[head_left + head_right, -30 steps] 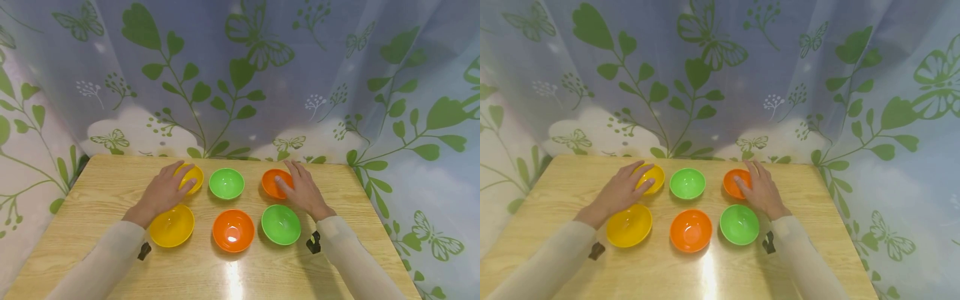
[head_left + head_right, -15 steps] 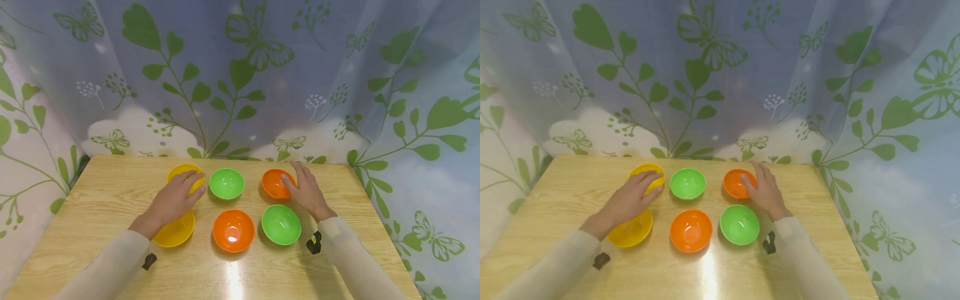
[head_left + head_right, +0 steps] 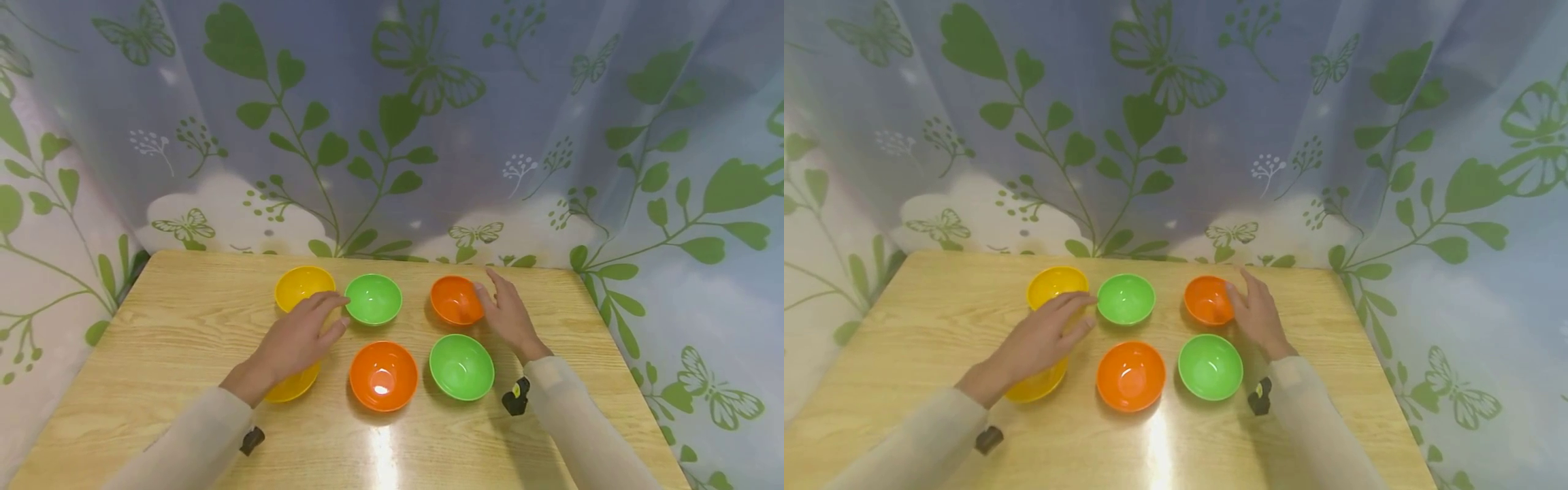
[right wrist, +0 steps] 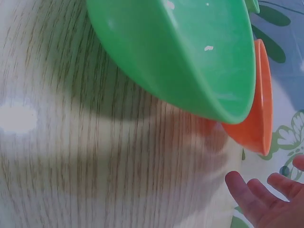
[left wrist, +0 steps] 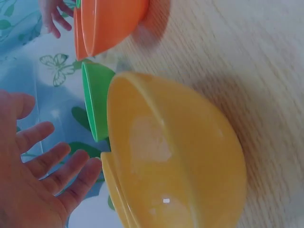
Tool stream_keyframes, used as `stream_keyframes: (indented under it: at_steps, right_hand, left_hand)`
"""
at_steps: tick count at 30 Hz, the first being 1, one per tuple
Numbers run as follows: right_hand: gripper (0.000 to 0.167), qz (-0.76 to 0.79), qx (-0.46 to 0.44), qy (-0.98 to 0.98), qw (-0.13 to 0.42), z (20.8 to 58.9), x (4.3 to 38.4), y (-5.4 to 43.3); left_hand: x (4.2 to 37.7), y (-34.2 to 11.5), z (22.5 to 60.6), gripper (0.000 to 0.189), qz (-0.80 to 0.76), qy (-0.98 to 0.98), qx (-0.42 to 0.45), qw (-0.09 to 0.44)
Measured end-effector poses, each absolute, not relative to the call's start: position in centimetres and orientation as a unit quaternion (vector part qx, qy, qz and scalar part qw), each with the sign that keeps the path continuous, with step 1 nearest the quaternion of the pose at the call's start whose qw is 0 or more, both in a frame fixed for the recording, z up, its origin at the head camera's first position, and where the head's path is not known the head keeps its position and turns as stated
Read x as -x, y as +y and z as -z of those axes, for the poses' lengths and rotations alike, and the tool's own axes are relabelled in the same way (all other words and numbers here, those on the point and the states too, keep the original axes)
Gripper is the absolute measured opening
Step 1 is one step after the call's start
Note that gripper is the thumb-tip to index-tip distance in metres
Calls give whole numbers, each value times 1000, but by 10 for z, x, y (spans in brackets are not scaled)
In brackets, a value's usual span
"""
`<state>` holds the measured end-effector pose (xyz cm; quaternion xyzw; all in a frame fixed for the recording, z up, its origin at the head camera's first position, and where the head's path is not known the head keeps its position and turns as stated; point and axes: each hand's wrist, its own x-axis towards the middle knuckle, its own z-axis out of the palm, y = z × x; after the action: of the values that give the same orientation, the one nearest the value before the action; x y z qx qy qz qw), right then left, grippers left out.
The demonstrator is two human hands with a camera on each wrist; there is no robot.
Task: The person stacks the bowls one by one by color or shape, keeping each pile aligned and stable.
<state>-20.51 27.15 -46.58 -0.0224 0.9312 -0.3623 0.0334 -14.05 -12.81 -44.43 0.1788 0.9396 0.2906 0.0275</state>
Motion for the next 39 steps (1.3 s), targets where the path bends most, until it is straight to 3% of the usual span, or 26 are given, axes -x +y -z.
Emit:
stream_keyframes:
  at_steps: [11, 24, 39]
  right_hand:
    - [81, 397, -8, 916, 57, 471, 206, 278]
    - [81, 507, -55, 851, 127, 477, 202, 279]
    - [77, 583, -73, 792, 166, 483, 202, 274]
  left_hand:
    - [126, -117, 446, 48, -300, 935, -185, 35]
    - [119, -109, 453, 49, -317, 929, -184, 49]
    - [105, -96, 457, 48, -395, 907, -119, 87]
